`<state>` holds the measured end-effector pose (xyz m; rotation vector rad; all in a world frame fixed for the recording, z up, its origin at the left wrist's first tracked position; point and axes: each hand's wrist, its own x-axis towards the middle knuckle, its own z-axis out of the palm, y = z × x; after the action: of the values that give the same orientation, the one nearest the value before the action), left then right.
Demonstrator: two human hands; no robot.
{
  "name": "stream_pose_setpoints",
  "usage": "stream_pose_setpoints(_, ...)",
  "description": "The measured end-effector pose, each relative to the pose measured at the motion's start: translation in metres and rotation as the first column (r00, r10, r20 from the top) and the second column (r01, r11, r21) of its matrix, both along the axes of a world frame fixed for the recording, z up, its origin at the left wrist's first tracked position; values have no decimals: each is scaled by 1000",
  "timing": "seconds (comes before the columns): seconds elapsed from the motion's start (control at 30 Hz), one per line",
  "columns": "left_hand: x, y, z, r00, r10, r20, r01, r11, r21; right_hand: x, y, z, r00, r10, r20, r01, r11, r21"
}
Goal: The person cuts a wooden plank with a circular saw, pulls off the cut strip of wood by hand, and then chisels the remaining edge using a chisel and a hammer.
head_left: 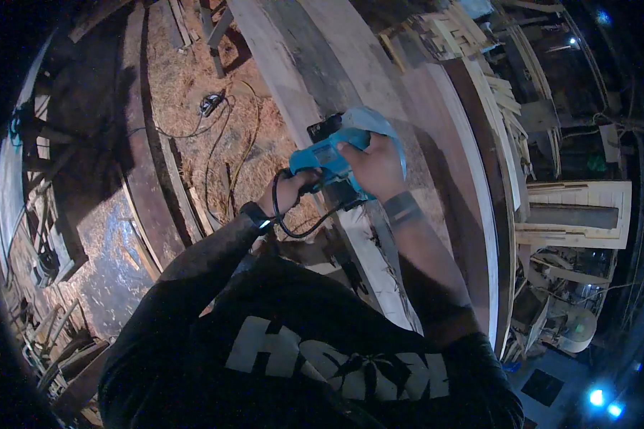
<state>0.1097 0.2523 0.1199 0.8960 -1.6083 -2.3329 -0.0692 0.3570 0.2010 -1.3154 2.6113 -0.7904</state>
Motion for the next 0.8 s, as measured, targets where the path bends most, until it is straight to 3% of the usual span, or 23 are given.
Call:
stream_pose_setpoints(0.17,-1,-25,8,982,-127,142,131,991,-21,-9,-15,-7,998,4,62,-5,1000,21)
stream_pose_setpoints(0.33,-8,-37,-4,999,-40,31,42,997,-64,-15,-31,-12,999,2,45,-3,1000,23)
stream_pose_setpoints(0.43,-11,-44,-4,1000,-4,-28,4,1000,-6,-11,-40,-6,999,-16,-36,17,999,35)
stream_pose_setpoints(0.53,-14,-59,-11,992,-55,118,53,998,19,-22,-52,-11,998,57,-17,-58,998,-31)
stream_pose_setpoints(0.73,-22,-82,-13,998,-16,59,17,1000,-16,-29,-80,-8,994,78,-77,-81,996,-42)
stream_pose_setpoints(0.8,-25,-96,-21,993,-35,110,42,998,-55,-34,-93,-6,997,77,4,-77,997,1)
